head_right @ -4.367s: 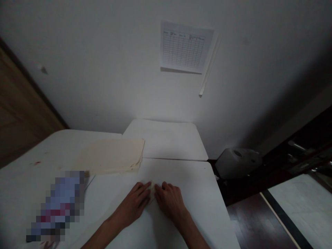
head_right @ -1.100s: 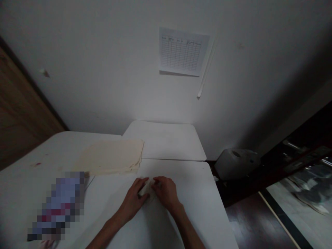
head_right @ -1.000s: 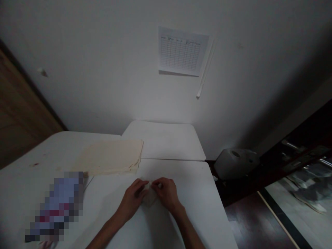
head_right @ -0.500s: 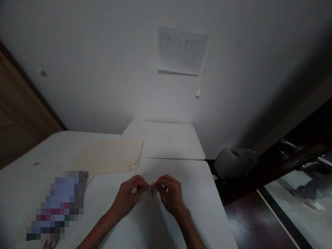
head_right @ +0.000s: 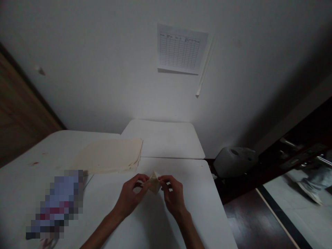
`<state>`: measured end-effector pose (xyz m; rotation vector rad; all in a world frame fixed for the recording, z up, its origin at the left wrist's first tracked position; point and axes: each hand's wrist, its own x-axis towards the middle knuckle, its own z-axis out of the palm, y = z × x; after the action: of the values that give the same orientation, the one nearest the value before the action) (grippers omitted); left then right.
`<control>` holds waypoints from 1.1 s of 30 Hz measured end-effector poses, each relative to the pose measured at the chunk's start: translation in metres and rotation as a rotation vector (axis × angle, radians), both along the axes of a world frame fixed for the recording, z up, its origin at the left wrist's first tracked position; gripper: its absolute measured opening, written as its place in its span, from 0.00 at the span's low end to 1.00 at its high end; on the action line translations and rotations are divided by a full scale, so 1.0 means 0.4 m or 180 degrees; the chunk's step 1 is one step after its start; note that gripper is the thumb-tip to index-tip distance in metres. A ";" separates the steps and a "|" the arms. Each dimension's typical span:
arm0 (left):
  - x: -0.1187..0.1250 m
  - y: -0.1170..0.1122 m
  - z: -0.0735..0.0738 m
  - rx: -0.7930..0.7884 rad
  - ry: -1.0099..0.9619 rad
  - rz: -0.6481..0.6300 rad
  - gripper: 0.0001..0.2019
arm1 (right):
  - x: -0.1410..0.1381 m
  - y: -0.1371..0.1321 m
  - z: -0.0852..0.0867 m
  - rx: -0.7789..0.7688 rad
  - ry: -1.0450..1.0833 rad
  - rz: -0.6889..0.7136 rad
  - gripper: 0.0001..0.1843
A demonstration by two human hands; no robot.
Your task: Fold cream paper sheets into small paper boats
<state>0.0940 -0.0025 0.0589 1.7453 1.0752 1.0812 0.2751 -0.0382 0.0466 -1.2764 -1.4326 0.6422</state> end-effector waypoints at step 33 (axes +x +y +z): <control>0.003 0.053 -0.109 0.0505 0.0357 0.0231 0.12 | -0.008 0.046 -0.049 -0.0219 -0.0719 -0.0438 0.11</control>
<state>0.0951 0.0188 0.0153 1.9247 1.1558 1.1513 0.2721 -0.0200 0.0271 -1.5261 -1.4990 0.4695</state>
